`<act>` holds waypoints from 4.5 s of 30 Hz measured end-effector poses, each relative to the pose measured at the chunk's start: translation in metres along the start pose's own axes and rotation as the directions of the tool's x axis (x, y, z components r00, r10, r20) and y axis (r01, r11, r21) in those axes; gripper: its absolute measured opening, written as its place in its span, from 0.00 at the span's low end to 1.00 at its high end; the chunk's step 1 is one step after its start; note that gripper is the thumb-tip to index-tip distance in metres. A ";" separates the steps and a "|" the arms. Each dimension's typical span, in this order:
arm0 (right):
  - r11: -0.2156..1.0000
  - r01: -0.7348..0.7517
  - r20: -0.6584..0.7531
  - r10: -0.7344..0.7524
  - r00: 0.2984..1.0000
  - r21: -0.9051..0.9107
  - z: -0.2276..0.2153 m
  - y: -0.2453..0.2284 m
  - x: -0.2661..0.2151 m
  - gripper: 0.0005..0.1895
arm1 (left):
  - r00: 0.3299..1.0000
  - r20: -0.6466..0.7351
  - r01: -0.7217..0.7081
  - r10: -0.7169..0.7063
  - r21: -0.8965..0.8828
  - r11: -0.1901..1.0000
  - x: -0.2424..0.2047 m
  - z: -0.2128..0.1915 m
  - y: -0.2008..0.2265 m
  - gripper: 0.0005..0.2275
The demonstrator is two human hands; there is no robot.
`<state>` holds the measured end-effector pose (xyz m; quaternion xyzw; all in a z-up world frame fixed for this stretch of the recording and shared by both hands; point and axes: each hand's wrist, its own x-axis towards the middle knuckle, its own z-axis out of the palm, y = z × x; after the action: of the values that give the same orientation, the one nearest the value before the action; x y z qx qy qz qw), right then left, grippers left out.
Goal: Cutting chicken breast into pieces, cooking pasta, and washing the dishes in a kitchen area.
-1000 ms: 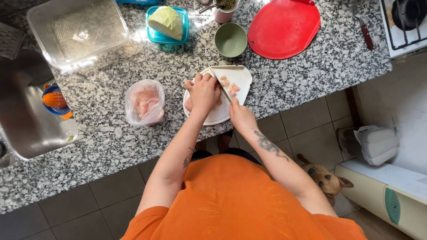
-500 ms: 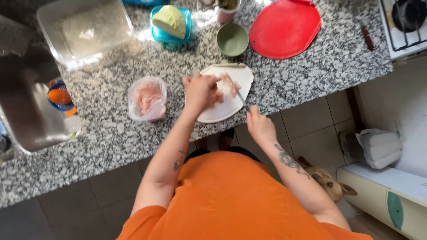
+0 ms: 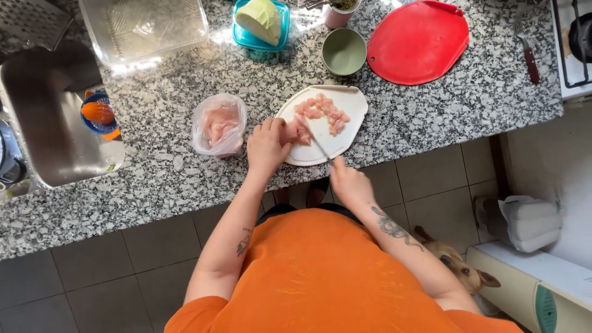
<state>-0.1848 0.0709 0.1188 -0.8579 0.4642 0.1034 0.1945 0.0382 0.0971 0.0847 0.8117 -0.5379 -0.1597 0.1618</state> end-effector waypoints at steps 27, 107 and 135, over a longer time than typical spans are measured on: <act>0.997 -0.070 0.107 0.071 0.992 -0.012 -0.017 0.017 -0.014 0.10 | 0.944 0.147 0.325 -0.296 -0.569 0.755 -0.009 -0.034 0.015 0.19; 0.999 0.047 -0.035 -0.048 0.998 -0.026 0.039 -0.019 0.033 0.11 | 0.977 -0.173 -0.182 0.126 -0.363 0.914 0.015 0.036 0.005 0.14; 0.972 0.019 -0.251 0.042 0.967 0.234 -0.043 0.008 0.024 0.11 | 0.854 -0.405 -0.407 0.326 -0.131 0.904 0.045 0.003 0.001 0.14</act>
<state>-0.1786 0.0302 0.1469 -0.8324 0.4991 -0.0617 0.2328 0.0524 0.0552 0.0786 0.6868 -0.6225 -0.0248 0.3744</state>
